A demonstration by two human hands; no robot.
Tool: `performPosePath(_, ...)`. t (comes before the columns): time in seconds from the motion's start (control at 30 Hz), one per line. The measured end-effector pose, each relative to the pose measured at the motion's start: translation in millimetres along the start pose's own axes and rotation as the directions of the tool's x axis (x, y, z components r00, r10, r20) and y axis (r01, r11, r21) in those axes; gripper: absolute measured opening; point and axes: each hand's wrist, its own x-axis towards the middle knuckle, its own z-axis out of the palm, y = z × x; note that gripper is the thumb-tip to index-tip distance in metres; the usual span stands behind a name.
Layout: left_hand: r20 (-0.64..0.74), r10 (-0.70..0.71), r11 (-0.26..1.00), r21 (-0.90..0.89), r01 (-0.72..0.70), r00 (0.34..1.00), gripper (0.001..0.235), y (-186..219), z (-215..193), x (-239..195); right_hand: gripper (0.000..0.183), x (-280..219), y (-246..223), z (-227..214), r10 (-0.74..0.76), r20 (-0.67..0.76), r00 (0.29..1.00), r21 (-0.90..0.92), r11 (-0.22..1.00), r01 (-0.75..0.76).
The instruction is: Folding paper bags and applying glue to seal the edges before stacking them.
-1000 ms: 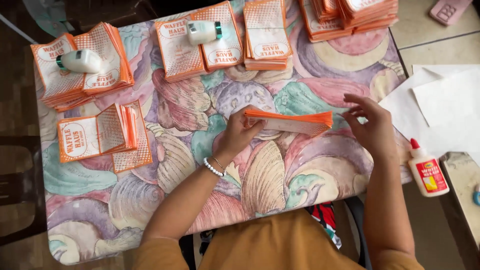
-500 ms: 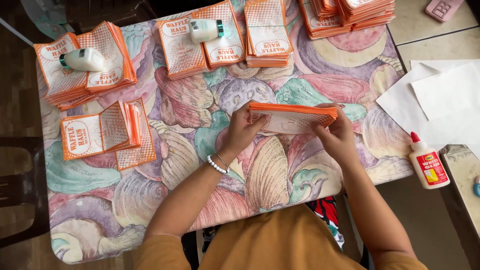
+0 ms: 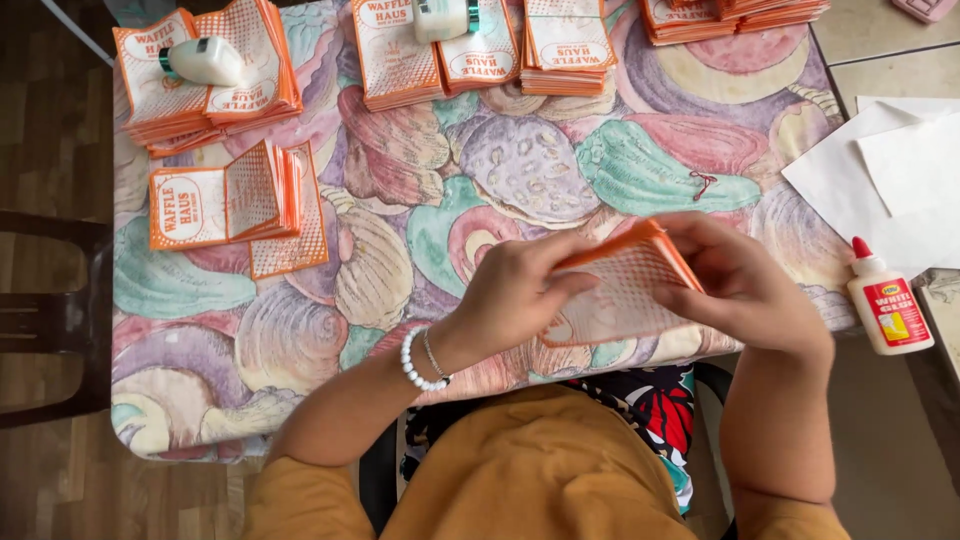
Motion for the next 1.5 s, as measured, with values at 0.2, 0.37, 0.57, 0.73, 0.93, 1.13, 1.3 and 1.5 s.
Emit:
performPosePath(0.2,-0.332,-0.383,0.807,-0.574,0.137,0.862,0.016,-18.7,24.6,-46.2,0.035,-12.8,70.7,49.0,-0.07,-0.161,0.984,0.307,0.944,0.118)
performPosePath(0.37,-0.32,-0.55,0.647,-0.747,0.152,0.772,0.017,-41.6,42.5,-67.7,0.018,-3.2,60.9,88.5,0.031,-0.377,0.926,0.077,0.997,-0.002)
performPosePath(0.57,-0.35,-0.602,0.57,-0.818,0.08,0.718,0.009,-86.2,57.4,-93.3,0.016,-13.6,77.2,75.3,0.141,-0.379,0.914,0.113,0.988,-0.105)
performPosePath(0.73,-0.376,-0.597,0.598,-0.797,0.08,0.708,0.011,-30.7,29.1,-83.5,0.016,-2.5,48.9,80.9,0.151,-0.459,0.876,0.059,0.989,-0.139)
performPosePath(0.93,-0.379,-0.656,0.514,-0.858,0.017,0.653,0.016,-48.8,32.8,-90.4,0.016,4.1,69.2,60.5,0.14,-0.336,0.931,0.089,0.989,-0.117)
performPosePath(1.13,-0.342,-0.632,0.448,-0.893,-0.033,0.695,0.023,-51.7,50.0,-83.8,0.05,11.0,62.7,90.9,0.06,-0.105,0.993,0.111,0.993,-0.048)
performPosePath(1.3,-0.52,-0.485,0.669,-0.738,-0.085,0.703,0.046,-34.3,49.0,-78.9,0.032,16.0,33.7,95.6,-0.16,-0.154,0.975,-0.331,0.938,0.102)
performPosePath(1.5,-0.642,-0.058,0.958,-0.252,-0.139,0.765,0.096,-12.4,-3.6,-77.8,0.031,30.0,-36.8,98.4,-0.2,0.175,0.964,-0.766,0.588,0.261)
